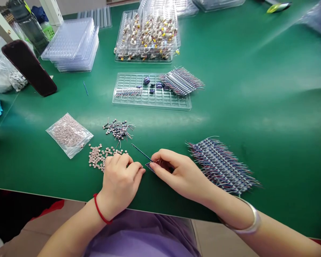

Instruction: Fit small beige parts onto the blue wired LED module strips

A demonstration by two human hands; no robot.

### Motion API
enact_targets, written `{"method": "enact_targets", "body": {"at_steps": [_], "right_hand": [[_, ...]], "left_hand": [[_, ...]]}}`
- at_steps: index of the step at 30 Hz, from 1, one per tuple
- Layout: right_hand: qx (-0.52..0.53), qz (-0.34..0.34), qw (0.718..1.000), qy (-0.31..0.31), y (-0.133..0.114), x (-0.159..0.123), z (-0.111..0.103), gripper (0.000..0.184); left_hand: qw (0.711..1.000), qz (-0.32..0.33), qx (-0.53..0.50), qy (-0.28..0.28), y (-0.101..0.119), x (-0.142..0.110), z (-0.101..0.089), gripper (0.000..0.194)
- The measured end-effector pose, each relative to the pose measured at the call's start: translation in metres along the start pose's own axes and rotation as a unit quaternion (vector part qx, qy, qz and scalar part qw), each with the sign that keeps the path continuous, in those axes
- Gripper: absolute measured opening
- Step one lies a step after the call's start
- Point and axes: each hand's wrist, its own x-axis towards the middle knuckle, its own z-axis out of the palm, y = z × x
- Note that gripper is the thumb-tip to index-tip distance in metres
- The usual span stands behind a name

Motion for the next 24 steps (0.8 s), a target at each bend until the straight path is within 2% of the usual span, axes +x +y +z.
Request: {"method": "enact_targets", "body": {"at_steps": [5, 13, 24], "right_hand": [[-0.034, -0.040, 0.999, -0.002, 0.0014, 0.0039, 0.0031, 0.014], [-0.043, -0.100, 0.992, -0.056, 0.0058, 0.0082, -0.0040, 0.012], [0.027, -0.105, 0.993, -0.046, 0.0061, 0.0077, 0.0013, 0.015]], "left_hand": [[1.000, -0.010, -0.025, 0.008, -0.0032, -0.0078, -0.0025, 0.006], [0.999, -0.005, -0.030, 0.037, -0.0050, -0.0085, -0.0015, 0.007], [0.997, 0.015, -0.057, 0.056, -0.0029, -0.0052, -0.0021, 0.015]]}}
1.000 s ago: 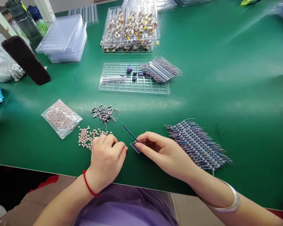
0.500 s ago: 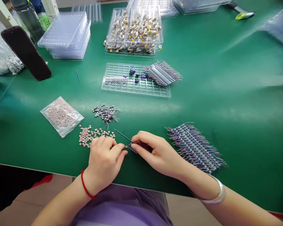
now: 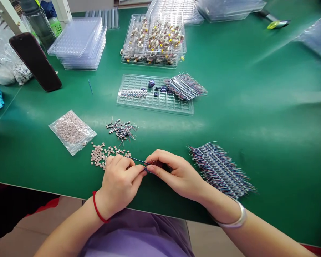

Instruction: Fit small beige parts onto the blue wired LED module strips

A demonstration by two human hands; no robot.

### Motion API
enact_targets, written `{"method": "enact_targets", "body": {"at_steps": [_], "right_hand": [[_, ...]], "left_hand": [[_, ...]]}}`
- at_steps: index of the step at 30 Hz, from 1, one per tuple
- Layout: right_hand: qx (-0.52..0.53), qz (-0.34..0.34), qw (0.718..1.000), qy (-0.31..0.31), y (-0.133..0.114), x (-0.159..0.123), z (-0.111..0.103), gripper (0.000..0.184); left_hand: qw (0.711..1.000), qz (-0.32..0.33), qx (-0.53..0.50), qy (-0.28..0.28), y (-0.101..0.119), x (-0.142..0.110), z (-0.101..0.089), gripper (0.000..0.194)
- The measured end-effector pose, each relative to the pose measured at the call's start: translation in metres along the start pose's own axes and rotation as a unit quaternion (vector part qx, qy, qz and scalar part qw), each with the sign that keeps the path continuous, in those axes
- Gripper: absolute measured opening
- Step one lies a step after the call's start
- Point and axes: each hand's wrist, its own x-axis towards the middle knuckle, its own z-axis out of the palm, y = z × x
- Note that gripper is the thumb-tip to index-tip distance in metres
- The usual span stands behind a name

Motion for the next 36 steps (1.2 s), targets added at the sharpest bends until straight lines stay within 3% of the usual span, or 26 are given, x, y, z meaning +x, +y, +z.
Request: {"method": "enact_targets", "body": {"at_steps": [6, 15, 20, 36], "right_hand": [[-0.035, 0.006, 0.999, 0.038, 0.003, -0.001, 0.002, 0.012], [-0.164, -0.106, 0.979, 0.063, 0.007, -0.002, 0.010, 0.015], [-0.185, -0.118, 0.974, 0.057, 0.006, -0.004, 0.011, 0.014], [-0.248, -0.148, 0.956, 0.057, 0.004, -0.007, 0.010, 0.017]], "left_hand": [[1.000, -0.018, -0.006, 0.002, 0.000, -0.010, -0.008, 0.008], [0.996, -0.065, -0.048, 0.036, 0.000, -0.035, -0.018, 0.011], [0.999, -0.045, -0.028, 0.003, 0.001, -0.034, -0.016, 0.017], [1.000, -0.013, -0.017, -0.002, 0.003, -0.036, -0.012, 0.016]]}}
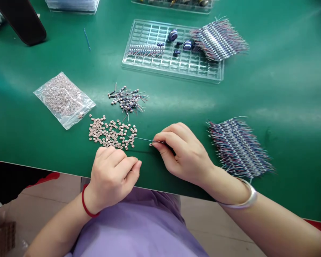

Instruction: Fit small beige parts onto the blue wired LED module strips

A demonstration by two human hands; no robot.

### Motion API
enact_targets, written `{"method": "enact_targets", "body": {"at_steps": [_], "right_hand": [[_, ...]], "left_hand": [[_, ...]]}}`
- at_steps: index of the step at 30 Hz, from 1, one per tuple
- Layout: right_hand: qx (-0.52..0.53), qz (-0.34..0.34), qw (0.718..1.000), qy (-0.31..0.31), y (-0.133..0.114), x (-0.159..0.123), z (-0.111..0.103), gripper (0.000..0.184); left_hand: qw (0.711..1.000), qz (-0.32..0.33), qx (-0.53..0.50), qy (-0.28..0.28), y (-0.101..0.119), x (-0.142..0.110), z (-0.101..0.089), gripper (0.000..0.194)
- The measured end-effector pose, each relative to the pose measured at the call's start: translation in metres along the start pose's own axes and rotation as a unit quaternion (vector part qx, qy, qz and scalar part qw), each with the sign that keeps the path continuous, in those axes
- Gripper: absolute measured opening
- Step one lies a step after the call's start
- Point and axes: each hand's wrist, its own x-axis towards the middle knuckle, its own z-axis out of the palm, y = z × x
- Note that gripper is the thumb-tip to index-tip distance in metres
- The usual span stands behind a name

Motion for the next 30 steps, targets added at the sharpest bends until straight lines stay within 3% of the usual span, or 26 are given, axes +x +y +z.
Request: {"method": "enact_targets", "body": {"at_steps": [30], "right_hand": [[-0.025, -0.030, 0.999, 0.010, 0.0009, -0.0025, 0.0024, 0.022]], "left_hand": [[1.000, 0.015, -0.007, 0.026, 0.0011, 0.0026, 0.0013, 0.018]]}}
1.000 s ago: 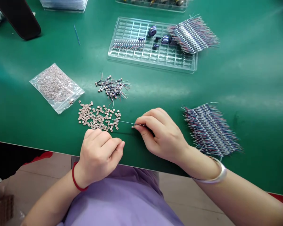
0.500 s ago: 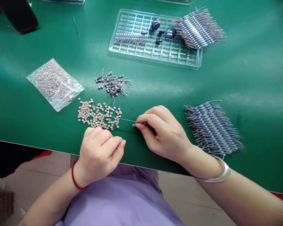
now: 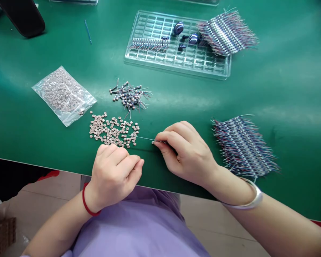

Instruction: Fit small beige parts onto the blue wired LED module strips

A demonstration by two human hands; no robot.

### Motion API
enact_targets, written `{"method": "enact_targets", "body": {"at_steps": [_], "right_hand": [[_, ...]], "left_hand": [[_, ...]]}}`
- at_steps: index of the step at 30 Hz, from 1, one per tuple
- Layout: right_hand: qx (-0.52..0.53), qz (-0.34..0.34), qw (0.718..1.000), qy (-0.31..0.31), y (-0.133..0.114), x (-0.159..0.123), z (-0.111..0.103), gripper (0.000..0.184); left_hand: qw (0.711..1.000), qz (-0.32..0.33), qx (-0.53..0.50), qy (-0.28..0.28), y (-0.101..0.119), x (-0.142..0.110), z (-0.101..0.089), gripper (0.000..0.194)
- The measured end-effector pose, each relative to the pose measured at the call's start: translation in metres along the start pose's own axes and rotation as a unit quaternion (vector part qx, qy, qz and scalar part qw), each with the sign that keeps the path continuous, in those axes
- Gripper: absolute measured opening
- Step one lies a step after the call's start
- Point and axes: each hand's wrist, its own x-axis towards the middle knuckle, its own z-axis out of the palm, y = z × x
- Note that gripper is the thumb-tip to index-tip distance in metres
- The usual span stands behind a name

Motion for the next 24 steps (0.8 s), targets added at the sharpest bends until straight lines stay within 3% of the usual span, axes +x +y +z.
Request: {"method": "enact_targets", "body": {"at_steps": [17, 21, 24], "right_hand": [[-0.005, 0.001, 0.999, -0.038, -0.003, 0.007, -0.004, 0.018], [0.079, 0.074, 0.994, -0.014, -0.005, 0.008, -0.009, 0.015], [0.199, 0.159, 0.967, -0.022, -0.011, 0.008, -0.016, 0.012]], "left_hand": [[1.000, 0.001, -0.001, -0.017, -0.001, -0.002, 0.001, 0.018], [0.998, -0.038, -0.034, -0.027, -0.002, 0.002, 0.000, 0.013], [0.990, -0.086, -0.099, -0.042, 0.001, 0.010, -0.001, 0.015]]}}
